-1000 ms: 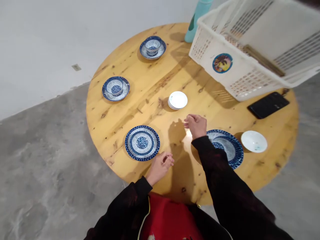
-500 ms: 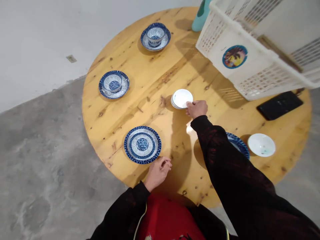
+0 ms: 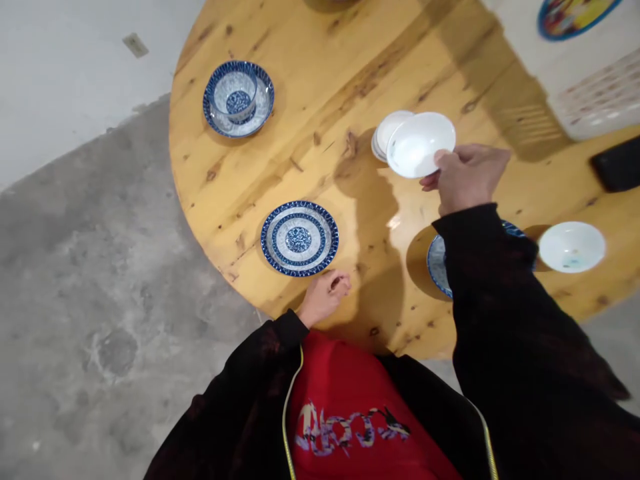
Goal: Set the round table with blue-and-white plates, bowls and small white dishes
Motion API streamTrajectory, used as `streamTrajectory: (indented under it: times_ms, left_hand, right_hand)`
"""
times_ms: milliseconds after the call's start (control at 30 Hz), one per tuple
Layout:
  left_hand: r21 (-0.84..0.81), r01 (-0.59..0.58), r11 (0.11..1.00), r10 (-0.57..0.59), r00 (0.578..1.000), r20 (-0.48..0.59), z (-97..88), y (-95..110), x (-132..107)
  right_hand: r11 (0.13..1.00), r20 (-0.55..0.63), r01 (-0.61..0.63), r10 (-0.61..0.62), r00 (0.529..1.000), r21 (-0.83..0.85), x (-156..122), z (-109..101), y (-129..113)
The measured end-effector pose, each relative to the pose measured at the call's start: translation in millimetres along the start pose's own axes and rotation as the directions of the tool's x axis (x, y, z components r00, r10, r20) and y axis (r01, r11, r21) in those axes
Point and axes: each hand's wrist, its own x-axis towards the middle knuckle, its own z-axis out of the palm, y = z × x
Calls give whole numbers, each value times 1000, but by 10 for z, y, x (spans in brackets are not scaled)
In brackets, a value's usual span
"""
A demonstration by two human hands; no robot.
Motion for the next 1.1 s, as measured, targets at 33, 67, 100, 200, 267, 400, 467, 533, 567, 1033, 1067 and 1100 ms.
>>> streamTrajectory:
  times_ms: [33, 67, 100, 200, 267, 400, 467, 533, 567, 1033, 1067, 1100]
  left_hand:
    - [-6, 5, 1000, -5, 1000, 5, 8, -25, -9]
    - [-8, 6, 1000, -6, 1000, 14, 17, -48, -17]
    - [-11, 6, 1000, -5, 1000, 24, 27, -67, -23]
    - [-70, 29, 997, -26, 999, 41, 62, -115, -22]
    - [-117, 56, 992, -52, 998, 39, 89, -145, -1]
    - [-146, 88, 985, -83, 996, 38, 129, -201, 48]
    - [-151, 90, 984, -86, 996, 34, 132, -218, 55]
    - [-156, 82, 984, -79, 996, 28, 125, -228, 52]
    - [-157, 76, 985, -73, 997, 24, 120, -231, 49]
    - [-618, 129, 775, -220, 973, -73, 72, -300, -34]
    - [-647, 132, 751, -237, 969, -77, 50, -294, -38]
    - [-670, 133, 730, -252, 964, -83, 27, -288, -40]
  right_hand:
    - [1000, 2, -27, 27, 1000, 11, -212, -64, -1]
    - [998, 63, -51, 50, 997, 19, -436, -124, 23]
    - [996, 77, -85, 83, 994, 23, -663, -177, 73]
    - [987, 133, -156, 152, 979, 24, -1285, -274, 333]
    - [977, 150, -206, 196, 969, 57, -1607, -287, 524]
    - [958, 146, -277, 265, 953, 70, -1998, -249, 754]
    - [956, 141, -283, 271, 952, 77, -2084, -224, 790]
    - [950, 140, -292, 277, 951, 106, -2115, -206, 801]
    - [946, 142, -300, 282, 949, 122, -2117, -200, 804]
    - [913, 155, -387, 367, 917, 128, -2167, -180, 967]
    - [912, 155, -391, 371, 916, 128, -2170, -173, 982]
    - [909, 154, -396, 377, 913, 127, -2172, -168, 995]
